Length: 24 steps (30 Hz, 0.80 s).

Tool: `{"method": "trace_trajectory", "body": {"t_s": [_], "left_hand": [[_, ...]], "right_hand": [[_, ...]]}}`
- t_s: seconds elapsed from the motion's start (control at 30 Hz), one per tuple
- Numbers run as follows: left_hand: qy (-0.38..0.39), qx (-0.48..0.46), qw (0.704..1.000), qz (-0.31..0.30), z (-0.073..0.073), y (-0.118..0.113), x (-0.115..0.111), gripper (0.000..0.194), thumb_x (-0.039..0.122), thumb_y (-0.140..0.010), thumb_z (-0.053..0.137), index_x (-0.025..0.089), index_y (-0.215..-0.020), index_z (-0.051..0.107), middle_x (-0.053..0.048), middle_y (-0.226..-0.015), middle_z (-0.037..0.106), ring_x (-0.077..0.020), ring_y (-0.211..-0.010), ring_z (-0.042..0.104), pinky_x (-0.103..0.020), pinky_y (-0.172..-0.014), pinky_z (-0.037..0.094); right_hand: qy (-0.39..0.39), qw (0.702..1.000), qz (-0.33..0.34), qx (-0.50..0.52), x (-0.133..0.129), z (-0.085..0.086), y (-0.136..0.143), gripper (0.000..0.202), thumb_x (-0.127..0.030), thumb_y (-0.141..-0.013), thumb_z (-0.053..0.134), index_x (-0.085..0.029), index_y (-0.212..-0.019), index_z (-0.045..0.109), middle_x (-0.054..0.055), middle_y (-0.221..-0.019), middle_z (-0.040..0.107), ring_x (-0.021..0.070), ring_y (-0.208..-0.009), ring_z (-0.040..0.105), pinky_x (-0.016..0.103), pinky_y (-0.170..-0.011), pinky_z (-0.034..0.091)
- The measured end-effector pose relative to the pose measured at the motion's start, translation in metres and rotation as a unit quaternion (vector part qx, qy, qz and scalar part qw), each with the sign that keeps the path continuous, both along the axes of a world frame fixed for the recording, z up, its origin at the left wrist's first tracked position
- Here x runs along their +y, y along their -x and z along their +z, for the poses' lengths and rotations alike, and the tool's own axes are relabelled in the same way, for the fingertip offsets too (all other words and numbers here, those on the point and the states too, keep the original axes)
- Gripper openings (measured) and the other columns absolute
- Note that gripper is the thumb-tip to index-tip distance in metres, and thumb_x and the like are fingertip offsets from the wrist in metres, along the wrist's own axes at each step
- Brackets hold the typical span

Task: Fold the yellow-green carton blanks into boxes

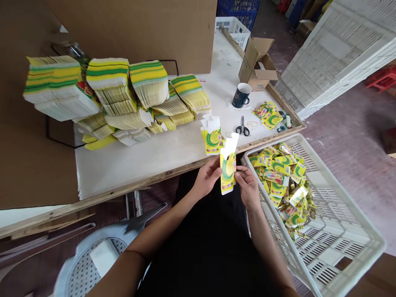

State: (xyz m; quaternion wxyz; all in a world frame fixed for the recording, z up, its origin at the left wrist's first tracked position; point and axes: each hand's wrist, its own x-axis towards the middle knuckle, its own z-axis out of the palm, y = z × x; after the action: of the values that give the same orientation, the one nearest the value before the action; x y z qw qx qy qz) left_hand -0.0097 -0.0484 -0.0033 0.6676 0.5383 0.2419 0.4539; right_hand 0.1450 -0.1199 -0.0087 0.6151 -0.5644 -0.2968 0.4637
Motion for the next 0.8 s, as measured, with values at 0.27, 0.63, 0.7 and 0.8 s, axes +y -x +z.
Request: {"method": "trace_trajectory", "body": {"t_s": [0.27,0.63,0.7,0.8], "left_hand": [[0.123,-0.063,0.977,-0.161,0.008,0.000,0.001,0.066,0.066,-0.082,0.071,0.019,-0.129,0.068,-0.018,-0.138,0.067,-0.0376,-0.130,0.062,-0.051,-0.104,0.055],[0.153,0.014,0.987,-0.044,-0.006,-0.007,0.000,0.055,0.062,-0.079,0.076,0.014,-0.106,0.070,-0.013,-0.106,0.079,-0.0316,-0.104,0.075,-0.046,-0.089,0.061],[0.149,0.035,0.987,-0.039,-0.008,-0.008,-0.001,0.054,0.060,-0.080,0.075,0.014,-0.106,0.068,-0.012,-0.105,0.078,-0.0302,-0.102,0.075,-0.045,-0.089,0.061],[0.121,0.044,0.992,-0.009,-0.007,-0.011,-0.004,0.059,0.051,-0.080,0.079,0.016,-0.123,0.058,-0.014,-0.120,0.074,-0.0282,-0.108,0.073,-0.043,-0.094,0.059]], "right_hand": [[-0.011,1.000,0.027,-0.003,0.000,0.000,0.006,0.030,-0.045,-0.081,0.080,-0.025,-0.102,0.071,0.005,-0.098,0.078,0.0210,-0.083,0.071,0.032,-0.069,0.055],[-0.009,0.999,0.016,-0.031,0.000,0.005,0.015,0.038,-0.053,-0.071,0.086,-0.023,-0.088,0.070,0.002,-0.081,0.074,0.0197,-0.075,0.067,0.035,-0.074,0.057],[-0.005,0.999,-0.005,-0.032,0.000,0.001,0.017,0.037,-0.052,-0.071,0.086,-0.023,-0.082,0.066,0.001,-0.075,0.070,0.0177,-0.068,0.064,0.033,-0.068,0.055],[-0.009,0.998,-0.044,-0.053,0.000,-0.005,0.018,0.036,-0.051,-0.075,0.083,-0.022,-0.081,0.064,0.000,-0.073,0.067,0.0163,-0.067,0.061,0.031,-0.066,0.052]]}}
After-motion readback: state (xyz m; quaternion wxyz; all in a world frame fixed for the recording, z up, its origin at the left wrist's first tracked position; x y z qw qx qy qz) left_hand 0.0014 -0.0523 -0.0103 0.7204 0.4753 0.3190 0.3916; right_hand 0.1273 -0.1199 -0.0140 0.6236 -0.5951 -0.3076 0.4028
